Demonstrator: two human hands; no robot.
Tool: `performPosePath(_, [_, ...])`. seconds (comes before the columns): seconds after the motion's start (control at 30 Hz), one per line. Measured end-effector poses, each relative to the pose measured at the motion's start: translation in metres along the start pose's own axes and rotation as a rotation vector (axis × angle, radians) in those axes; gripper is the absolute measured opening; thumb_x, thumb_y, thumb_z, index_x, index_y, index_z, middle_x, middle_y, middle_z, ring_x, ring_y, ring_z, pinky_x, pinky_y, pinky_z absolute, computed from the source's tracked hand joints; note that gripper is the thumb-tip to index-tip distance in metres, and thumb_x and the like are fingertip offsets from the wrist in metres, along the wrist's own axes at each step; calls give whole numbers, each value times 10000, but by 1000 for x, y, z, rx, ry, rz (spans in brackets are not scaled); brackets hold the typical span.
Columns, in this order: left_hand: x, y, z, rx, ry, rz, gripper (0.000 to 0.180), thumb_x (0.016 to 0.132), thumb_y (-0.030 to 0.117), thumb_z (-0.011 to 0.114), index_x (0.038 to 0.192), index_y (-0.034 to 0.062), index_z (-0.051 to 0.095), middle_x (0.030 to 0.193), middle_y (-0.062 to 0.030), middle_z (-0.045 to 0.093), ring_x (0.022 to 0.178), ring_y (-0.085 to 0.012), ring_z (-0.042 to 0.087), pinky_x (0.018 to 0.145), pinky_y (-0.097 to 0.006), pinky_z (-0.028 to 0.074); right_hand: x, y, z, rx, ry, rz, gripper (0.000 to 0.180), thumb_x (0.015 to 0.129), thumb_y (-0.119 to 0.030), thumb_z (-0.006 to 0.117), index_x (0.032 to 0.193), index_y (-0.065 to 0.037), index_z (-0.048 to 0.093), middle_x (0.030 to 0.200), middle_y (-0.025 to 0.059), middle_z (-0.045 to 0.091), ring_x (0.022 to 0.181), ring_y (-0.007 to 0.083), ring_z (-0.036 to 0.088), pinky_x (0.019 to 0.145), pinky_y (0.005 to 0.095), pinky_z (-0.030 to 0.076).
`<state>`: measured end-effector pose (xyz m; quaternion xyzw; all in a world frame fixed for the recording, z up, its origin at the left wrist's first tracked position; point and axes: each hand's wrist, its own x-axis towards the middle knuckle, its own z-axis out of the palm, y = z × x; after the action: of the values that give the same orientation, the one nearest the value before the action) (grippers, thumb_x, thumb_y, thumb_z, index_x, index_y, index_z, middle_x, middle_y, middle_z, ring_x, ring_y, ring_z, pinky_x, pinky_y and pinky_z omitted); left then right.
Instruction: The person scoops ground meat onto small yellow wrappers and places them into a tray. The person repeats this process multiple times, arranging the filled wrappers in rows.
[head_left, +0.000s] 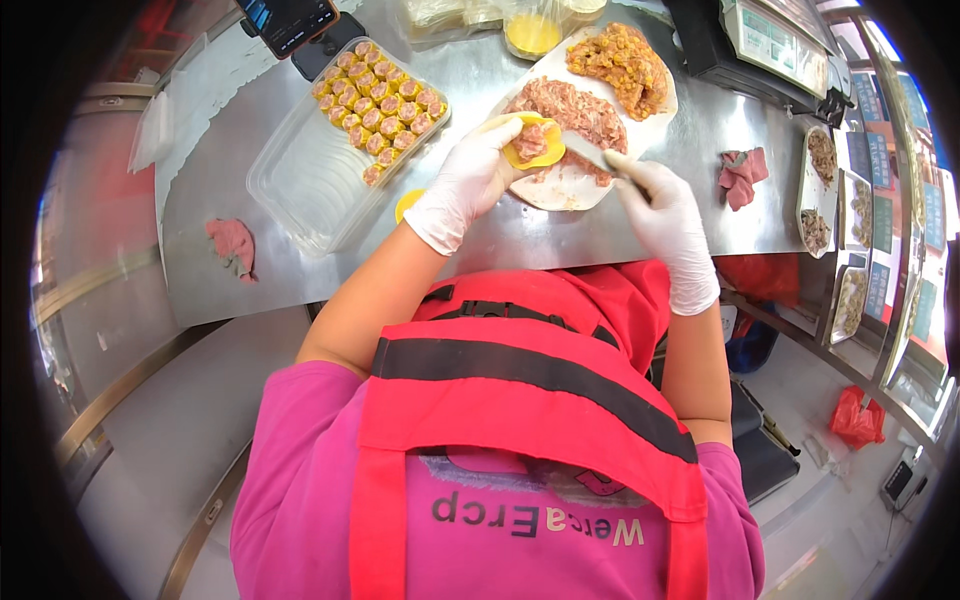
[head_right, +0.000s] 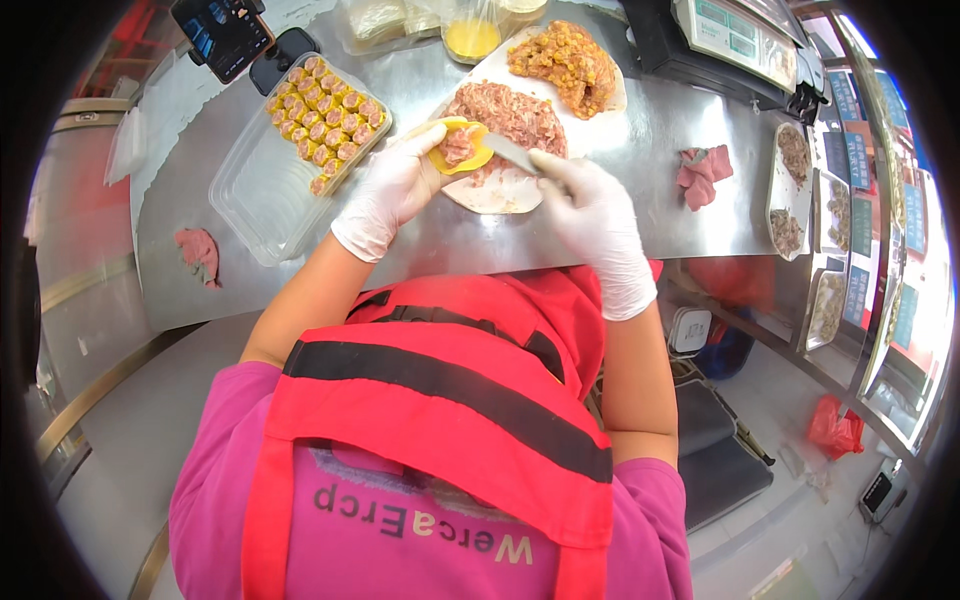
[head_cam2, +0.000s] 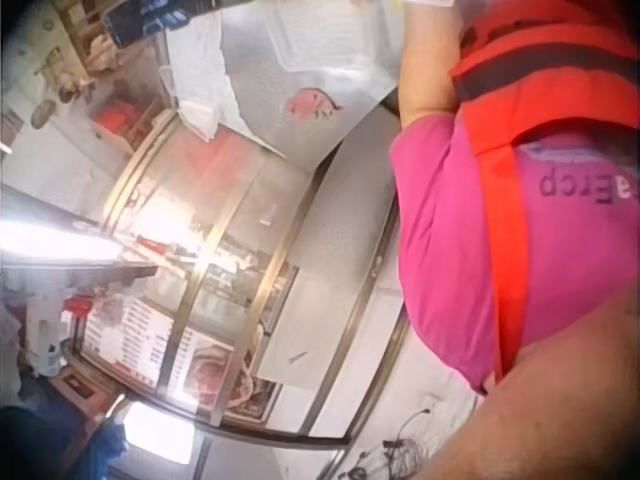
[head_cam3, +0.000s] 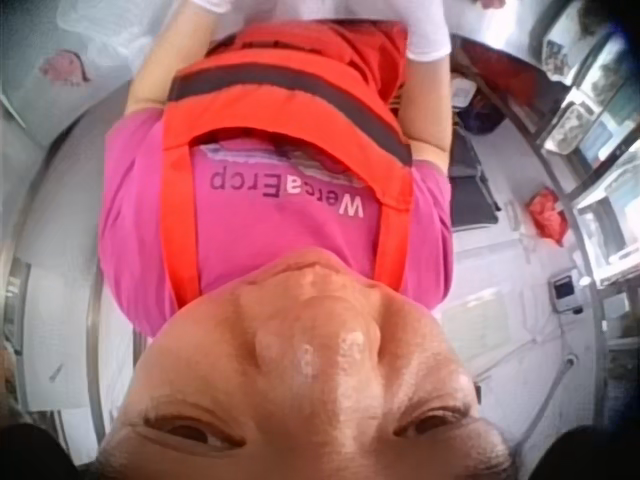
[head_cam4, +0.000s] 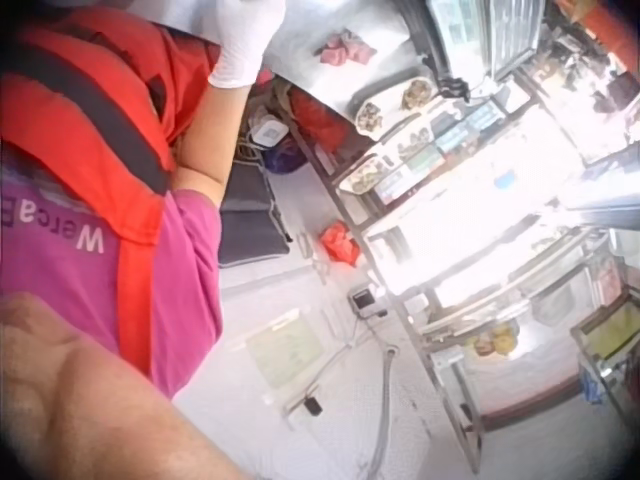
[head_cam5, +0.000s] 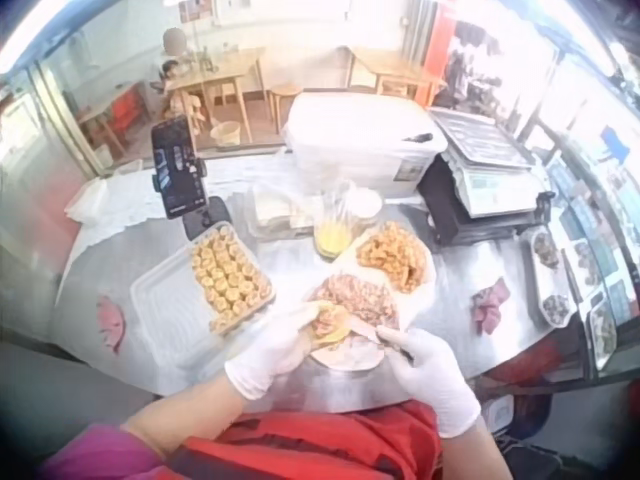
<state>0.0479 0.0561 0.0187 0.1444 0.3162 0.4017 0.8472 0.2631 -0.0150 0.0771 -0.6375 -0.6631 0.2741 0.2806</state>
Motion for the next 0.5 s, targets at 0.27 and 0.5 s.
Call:
performPosePath(0.27, [-4, -12, -1, 100, -25, 34, 389, 983, 167, 423, 1334, -1, 441, 1221, -148, 570, 1133, -264, 556, 988, -447, 441, -6, -28, 20, -362, -61, -97, 272, 846, -136, 574, 1094, -161, 681, 800, 106, 598, 710, 306, 626, 655, 388, 512])
performPosePath(0.5, [-35, 5, 1, -33, -99, -15, 363, 939, 119, 484, 1290, 29, 495, 1141, -137, 600, 1058, -246, 590, 921, -401, 487, -10, -36, 1, -288, -90, -111, 260, 843, -131, 571, 1073, -164, 685, 813, 112, 615, 705, 309, 629, 641, 393, 511])
